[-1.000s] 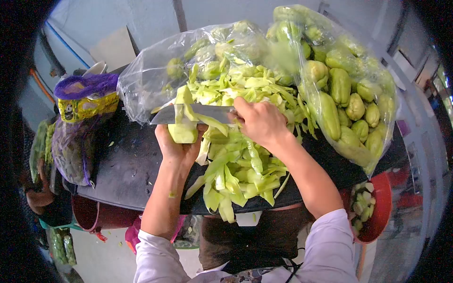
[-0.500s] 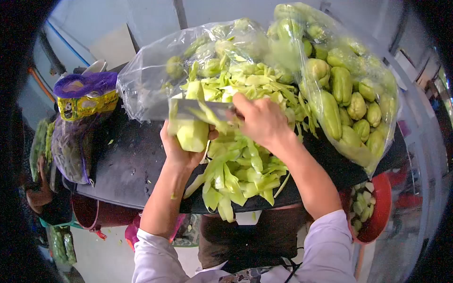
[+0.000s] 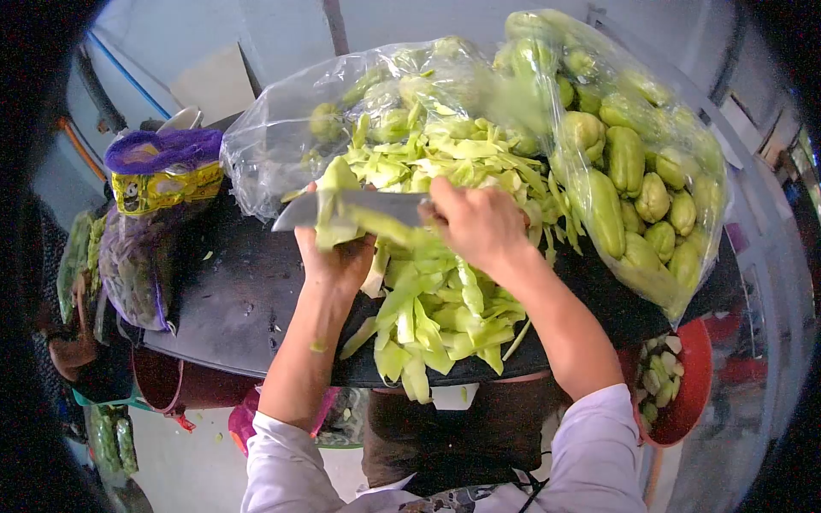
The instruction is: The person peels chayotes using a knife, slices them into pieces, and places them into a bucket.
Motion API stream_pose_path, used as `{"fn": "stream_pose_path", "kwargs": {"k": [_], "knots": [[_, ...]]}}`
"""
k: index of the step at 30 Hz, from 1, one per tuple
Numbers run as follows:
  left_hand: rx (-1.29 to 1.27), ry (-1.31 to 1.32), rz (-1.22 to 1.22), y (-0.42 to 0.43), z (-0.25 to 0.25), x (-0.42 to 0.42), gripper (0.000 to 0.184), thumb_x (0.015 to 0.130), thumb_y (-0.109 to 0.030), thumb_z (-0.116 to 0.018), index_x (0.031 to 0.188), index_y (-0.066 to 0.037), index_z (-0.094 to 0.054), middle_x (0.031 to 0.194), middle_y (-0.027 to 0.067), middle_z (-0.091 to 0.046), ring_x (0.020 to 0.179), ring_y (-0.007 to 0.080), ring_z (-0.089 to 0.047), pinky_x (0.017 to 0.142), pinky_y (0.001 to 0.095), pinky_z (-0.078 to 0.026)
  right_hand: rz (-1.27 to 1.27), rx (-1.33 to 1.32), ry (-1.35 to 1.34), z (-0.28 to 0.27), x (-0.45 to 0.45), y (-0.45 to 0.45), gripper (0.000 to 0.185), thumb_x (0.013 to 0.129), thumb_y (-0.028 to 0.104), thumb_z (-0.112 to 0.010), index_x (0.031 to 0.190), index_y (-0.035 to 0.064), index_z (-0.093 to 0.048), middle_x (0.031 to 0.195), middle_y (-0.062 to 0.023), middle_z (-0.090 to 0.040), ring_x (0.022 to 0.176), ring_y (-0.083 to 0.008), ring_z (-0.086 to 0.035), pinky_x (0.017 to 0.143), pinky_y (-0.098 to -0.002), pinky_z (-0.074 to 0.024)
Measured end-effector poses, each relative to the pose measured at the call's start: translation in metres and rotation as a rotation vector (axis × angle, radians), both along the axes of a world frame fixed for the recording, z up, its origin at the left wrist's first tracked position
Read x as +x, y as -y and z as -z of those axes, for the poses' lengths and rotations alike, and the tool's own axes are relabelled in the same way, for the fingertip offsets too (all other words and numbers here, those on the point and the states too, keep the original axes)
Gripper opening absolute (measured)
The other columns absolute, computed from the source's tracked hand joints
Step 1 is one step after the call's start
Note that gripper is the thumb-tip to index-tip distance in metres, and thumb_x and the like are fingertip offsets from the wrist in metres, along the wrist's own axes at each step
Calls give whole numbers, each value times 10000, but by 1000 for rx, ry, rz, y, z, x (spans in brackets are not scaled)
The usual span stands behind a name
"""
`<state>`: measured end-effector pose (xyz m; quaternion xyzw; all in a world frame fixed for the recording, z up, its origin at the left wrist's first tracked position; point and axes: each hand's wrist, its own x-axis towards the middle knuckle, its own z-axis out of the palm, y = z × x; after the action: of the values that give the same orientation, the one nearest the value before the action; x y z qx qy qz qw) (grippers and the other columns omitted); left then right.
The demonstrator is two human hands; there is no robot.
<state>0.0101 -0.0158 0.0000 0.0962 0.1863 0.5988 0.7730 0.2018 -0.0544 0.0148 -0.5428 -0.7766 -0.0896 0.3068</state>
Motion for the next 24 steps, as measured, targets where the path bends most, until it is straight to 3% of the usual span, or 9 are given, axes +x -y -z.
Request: {"fn": "stream_pose_path", "kwargs": {"k": [1,2,5,10,17,24], "knots": [[54,8,25,-5,7,-1,438,928,-504,-528,1084,-106,-620,959,85,-647,902,243,-623,828,382,-511,-60,136,47,7,-2,-3,267,878,276,-654,820,76,-487,618,-142,-632,529,-298,-655,445,-414,-504],[55,50,73,-10,11,-3,457,942,-497,-511,1093,-78,-615,973,106,-643,911,251,-628,877,404,-516,-61,134,48,7,-6,-1,267,878,276,-654,820,76,-487,618,-142,-632,529,-298,-655,445,-414,-504],[139,51,190,-6,9,-5,508,939,-501,-510,1091,-23,-589,952,130,-632,867,250,-628,835,385,-530,-145,251,111,9,-15,3,254,882,261,-642,793,92,-475,559,-82,-565,498,-281,-635,435,-397,-502],[71,42,245,2,2,-4,558,925,-510,-511,1058,31,-541,903,136,-612,810,244,-624,763,341,-546,-132,284,147,10,-18,1,252,879,264,-642,786,96,-479,558,-79,-563,504,-272,-636,434,-389,-500],[28,-16,160,5,5,-4,531,902,-469,-562,1086,29,-550,930,151,-607,811,253,-621,746,355,-544,-146,297,168,10,-20,2,248,882,270,-638,790,101,-482,567,-73,-561,506,-267,-634,438,-379,-503],[-14,-27,121,7,3,-4,462,885,-479,-582,1064,-56,-624,944,145,-659,826,262,-639,776,389,-538,-94,249,127,14,-10,-4,252,894,279,-630,802,94,-485,565,-84,-578,508,-276,-639,455,-398,-514]]}}
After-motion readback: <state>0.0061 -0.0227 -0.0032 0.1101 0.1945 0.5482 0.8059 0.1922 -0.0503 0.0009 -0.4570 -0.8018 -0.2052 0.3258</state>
